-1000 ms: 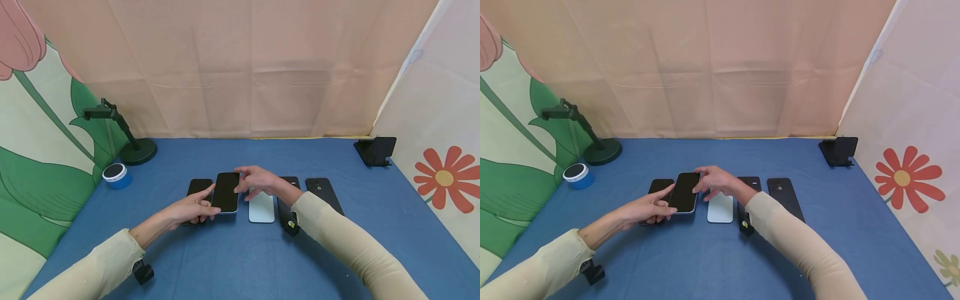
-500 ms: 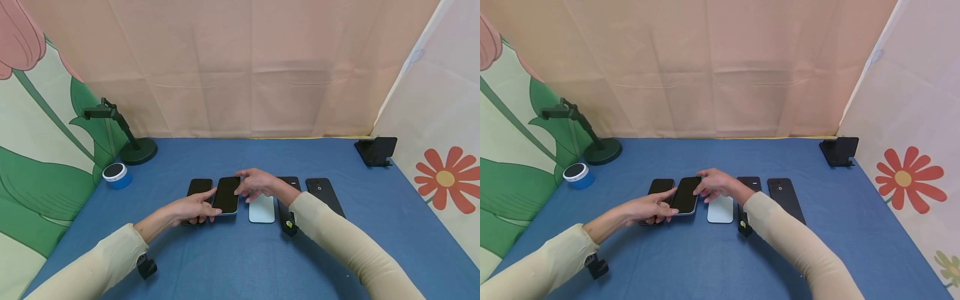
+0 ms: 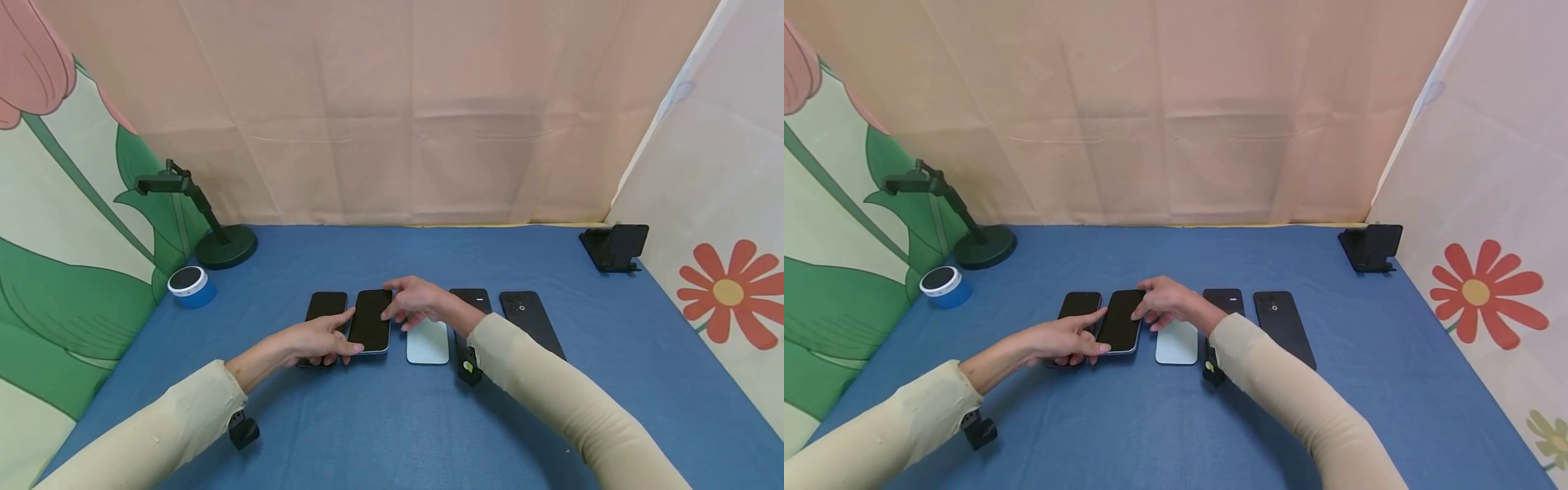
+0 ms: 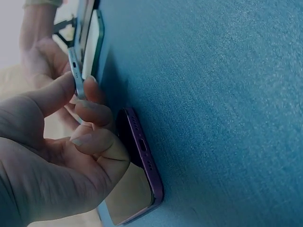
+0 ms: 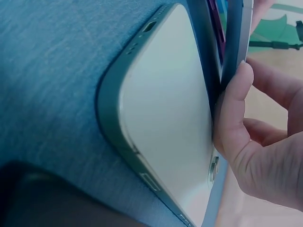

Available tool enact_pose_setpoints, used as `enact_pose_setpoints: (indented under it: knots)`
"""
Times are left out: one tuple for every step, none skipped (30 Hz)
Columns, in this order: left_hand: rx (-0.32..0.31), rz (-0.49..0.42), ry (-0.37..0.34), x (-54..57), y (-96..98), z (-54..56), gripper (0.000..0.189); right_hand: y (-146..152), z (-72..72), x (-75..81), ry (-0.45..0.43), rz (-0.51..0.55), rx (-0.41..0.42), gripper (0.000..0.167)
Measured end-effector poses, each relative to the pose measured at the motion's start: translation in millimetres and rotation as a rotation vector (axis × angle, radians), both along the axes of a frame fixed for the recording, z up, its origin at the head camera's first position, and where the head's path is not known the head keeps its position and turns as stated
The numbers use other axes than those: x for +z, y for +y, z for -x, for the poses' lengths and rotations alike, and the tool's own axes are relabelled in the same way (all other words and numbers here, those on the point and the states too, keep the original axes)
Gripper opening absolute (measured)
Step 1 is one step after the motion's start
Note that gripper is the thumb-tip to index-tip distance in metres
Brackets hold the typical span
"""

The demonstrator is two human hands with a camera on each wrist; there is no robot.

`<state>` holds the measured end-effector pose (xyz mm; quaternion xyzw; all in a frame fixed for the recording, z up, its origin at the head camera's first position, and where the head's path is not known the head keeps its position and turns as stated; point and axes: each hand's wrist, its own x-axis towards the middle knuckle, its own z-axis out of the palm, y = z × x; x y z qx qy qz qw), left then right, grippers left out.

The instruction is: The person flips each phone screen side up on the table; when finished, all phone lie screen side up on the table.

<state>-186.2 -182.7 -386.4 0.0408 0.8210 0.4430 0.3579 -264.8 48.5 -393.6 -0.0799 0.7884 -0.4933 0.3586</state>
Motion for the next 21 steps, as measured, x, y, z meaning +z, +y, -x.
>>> enact_pose_setpoints:
  knots:
    - [-0.005,0.009,0.005,-0.4,0.3,-0.3,0.094,-0.2,-0.1,-0.6,0.003,-0.003,0.003,0.081]
    - [-0.011,0.018,0.010,-0.9,0.6,-0.5,0.094,-0.3,-0.5,-1.0,0.006,-0.008,0.008,0.081]
    - [-0.016,0.026,0.019,-1.2,1.0,-0.9,0.094,-0.5,-0.8,-1.3,0.008,-0.012,0.011,0.081]
    - [-0.020,0.034,0.026,-1.7,1.3,-1.0,0.093,-0.5,-1.2,-1.3,0.009,-0.015,0.013,0.081]
    - [-0.024,0.041,0.032,-2.0,1.7,-1.2,0.093,-0.6,-1.6,-1.3,0.011,-0.018,0.016,0.080]
    - [-0.025,0.049,0.035,-2.4,2.0,-1.4,0.093,-0.8,-1.9,-1.5,0.014,-0.022,0.020,0.080]
    - [-0.024,0.055,0.038,-2.5,2.4,-1.6,0.093,-1.0,-2.2,-1.6,0.019,-0.027,0.025,0.080]
    - [-0.022,0.061,0.040,-2.4,2.8,-1.8,0.093,-1.2,-2.3,-1.8,0.025,-0.031,0.030,0.080]
    - [-0.023,0.066,0.042,-2.4,3.0,-2.1,0.094,-1.3,-2.3,-2.0,0.028,-0.036,0.034,0.080]
    - [-0.022,0.071,0.043,-2.5,3.2,-2.3,0.094,-1.4,-2.2,-2.3,0.035,-0.042,0.040,0.080]
    - [-0.024,0.077,0.046,-2.6,3.5,-2.5,0.094,-1.5,-2.2,-2.5,0.043,-0.048,0.046,0.080]
    - [-0.024,0.083,0.048,-2.8,3.8,-2.7,0.094,-1.7,-2.0,-2.8,0.050,-0.056,0.051,0.080]
    - [-0.028,0.088,0.054,-3.0,4.1,-2.8,0.094,-1.7,-1.8,-3.0,0.058,-0.063,0.055,0.079]
    - [-0.033,0.091,0.063,-3.1,4.5,-3.1,0.094,-1.8,-1.5,-3.1,0.067,-0.071,0.057,0.079]
    - [-0.039,0.092,0.071,-3.2,4.8,-3.3,0.094,-2.0,-1.5,-3.1,0.075,-0.078,0.058,0.079]
    - [-0.042,0.094,0.079,-3.4,5.2,-3.3,0.095,-2.1,-1.3,-3.2,0.085,-0.085,0.058,0.079]
    - [-0.047,0.097,0.087,-3.5,5.3,-3.1,0.095,-2.3,-1.4,-2.8,0.093,-0.091,0.058,0.078]
    - [-0.056,0.099,0.096,-3.7,5.2,-2.8,0.095,-2.5,-1.3,-2.7,0.101,-0.095,0.059,0.078]
    - [-0.061,0.099,0.101,-3.7,5.1,-2.6,0.095,-2.6,-1.4,-2.6,0.107,-0.099,0.060,0.078]
    - [-0.068,0.102,0.105,-3.4,5.1,-2.5,0.096,-2.7,-1.8,-2.3,0.112,-0.103,0.061,0.078]
    - [-0.076,0.107,0.107,-3.5,4.9,-2.0,0.096,-2.8,-2.2,-2.1,0.115,-0.107,0.063,0.079]
